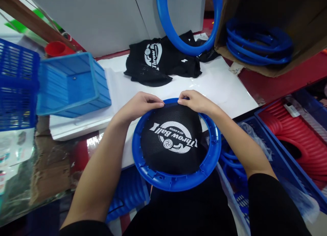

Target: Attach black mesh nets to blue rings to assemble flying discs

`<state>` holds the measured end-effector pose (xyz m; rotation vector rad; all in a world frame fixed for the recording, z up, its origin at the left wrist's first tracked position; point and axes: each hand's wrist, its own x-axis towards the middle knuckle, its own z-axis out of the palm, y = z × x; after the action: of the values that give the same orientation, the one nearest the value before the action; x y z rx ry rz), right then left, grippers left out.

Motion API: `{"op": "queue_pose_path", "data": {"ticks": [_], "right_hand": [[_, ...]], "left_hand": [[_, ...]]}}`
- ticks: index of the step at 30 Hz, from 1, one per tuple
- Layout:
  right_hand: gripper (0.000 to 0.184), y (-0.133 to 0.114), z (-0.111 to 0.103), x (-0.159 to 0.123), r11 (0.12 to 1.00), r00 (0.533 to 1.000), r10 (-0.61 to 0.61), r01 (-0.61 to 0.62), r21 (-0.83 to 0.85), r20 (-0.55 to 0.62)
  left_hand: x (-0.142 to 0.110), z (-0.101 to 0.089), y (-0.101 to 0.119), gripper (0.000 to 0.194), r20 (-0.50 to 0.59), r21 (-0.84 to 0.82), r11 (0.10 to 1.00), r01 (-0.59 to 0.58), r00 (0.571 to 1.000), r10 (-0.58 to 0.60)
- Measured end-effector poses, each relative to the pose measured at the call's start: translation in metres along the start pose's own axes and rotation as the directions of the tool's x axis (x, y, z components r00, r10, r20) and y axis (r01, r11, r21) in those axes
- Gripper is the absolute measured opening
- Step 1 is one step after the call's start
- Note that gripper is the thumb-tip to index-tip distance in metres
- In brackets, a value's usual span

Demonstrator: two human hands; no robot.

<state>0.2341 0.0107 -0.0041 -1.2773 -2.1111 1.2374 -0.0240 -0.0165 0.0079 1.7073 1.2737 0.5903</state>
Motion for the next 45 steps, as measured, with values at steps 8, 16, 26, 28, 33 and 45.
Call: {"op": "queue_pose_path", "data": {"ticks": [8, 16, 26, 28, 33, 45], "right_hand": [[0.009, -0.007, 0.0, 0.007, 0.994, 0.999, 0.031, -0.033, -0.108, -0.022], [0.011, -0.001, -0.006, 0.01, 0.996, 0.996, 0.071, -0.074, 0.054, 0.057], [0.015, 0.001, 0.005, 0.007, 0.992, 0.999, -0.02, 0.016, -0.129, -0.029], [0.013, 0.0, 0.007, 0.007, 0.97, 0.997, -0.06, 0.045, -0.241, -0.056], [0.011, -0.006, 0.003, 0.008, 0.942, 0.996, -0.082, 0.069, -0.328, -0.026], [0.009, -0.006, -0.009, 0.012, 0.99, 0.996, 0.028, -0.016, -0.137, 0.086]], "left_hand": [[-0.005, -0.003, -0.007, 0.041, -0.007, -0.12, 0.99, 0.074, 0.997, -0.076], [-0.007, -0.004, -0.011, 0.027, 0.011, -0.115, 0.993, 0.019, 1.0, -0.018], [-0.01, 0.005, -0.01, 0.016, -0.069, -0.024, 0.999, -0.04, 0.997, 0.038], [-0.013, 0.006, -0.008, 0.015, -0.089, 0.01, 0.999, -0.047, 0.995, 0.047], [-0.018, 0.007, -0.004, 0.016, -0.118, 0.074, 0.994, -0.075, 0.99, 0.084], [-0.014, 0.012, -0.006, 0.018, -0.065, 0.092, 0.993, -0.07, 0.995, 0.076]]}}
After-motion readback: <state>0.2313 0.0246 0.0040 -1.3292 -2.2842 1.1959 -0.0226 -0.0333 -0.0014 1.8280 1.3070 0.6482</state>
